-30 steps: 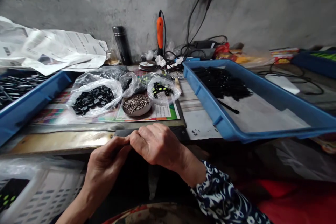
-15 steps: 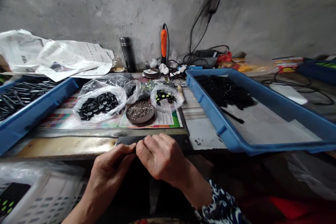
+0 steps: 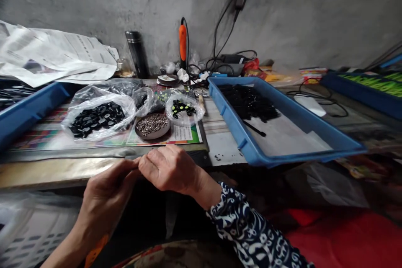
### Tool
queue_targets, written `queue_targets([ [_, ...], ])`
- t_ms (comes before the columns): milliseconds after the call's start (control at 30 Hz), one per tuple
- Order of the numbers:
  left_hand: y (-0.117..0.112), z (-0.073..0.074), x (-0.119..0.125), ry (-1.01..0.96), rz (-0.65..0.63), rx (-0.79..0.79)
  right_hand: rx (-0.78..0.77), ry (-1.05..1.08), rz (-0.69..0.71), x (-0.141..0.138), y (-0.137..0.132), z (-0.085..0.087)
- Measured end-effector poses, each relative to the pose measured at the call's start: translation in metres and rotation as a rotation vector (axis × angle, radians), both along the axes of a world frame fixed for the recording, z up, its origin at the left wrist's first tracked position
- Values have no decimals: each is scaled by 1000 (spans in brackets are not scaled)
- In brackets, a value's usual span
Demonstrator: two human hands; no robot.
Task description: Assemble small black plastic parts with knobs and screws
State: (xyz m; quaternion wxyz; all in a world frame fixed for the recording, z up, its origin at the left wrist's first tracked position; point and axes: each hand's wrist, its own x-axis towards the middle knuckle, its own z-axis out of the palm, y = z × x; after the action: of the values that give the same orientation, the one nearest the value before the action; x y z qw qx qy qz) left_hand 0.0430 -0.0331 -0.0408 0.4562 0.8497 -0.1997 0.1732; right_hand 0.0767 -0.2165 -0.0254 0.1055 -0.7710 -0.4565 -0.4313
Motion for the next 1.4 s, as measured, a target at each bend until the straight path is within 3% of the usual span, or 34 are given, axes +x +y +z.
queue_targets([
  [100, 0, -2, 0, 20, 29, -32, 34, 23, 8, 1, 2, -5],
  [300, -2, -4, 0, -232, 52, 213, 0, -71, -13, 3, 3, -12],
  [467, -2, 2, 3, -51, 62, 96, 13, -67, -1, 8, 3, -12],
  [667, -2, 0, 2, -100, 89, 121, 22, -81, 17, 9, 4, -12],
  [800, -2, -1, 3, -18, 100, 60, 48, -50, 1, 10, 5, -13],
  [1033, 0, -4, 5, -213, 90, 175, -1, -132, 25, 15, 9, -15],
  [1400, -7, -7, 4, 212, 100, -270, 70, 87, 7, 10, 8, -14],
])
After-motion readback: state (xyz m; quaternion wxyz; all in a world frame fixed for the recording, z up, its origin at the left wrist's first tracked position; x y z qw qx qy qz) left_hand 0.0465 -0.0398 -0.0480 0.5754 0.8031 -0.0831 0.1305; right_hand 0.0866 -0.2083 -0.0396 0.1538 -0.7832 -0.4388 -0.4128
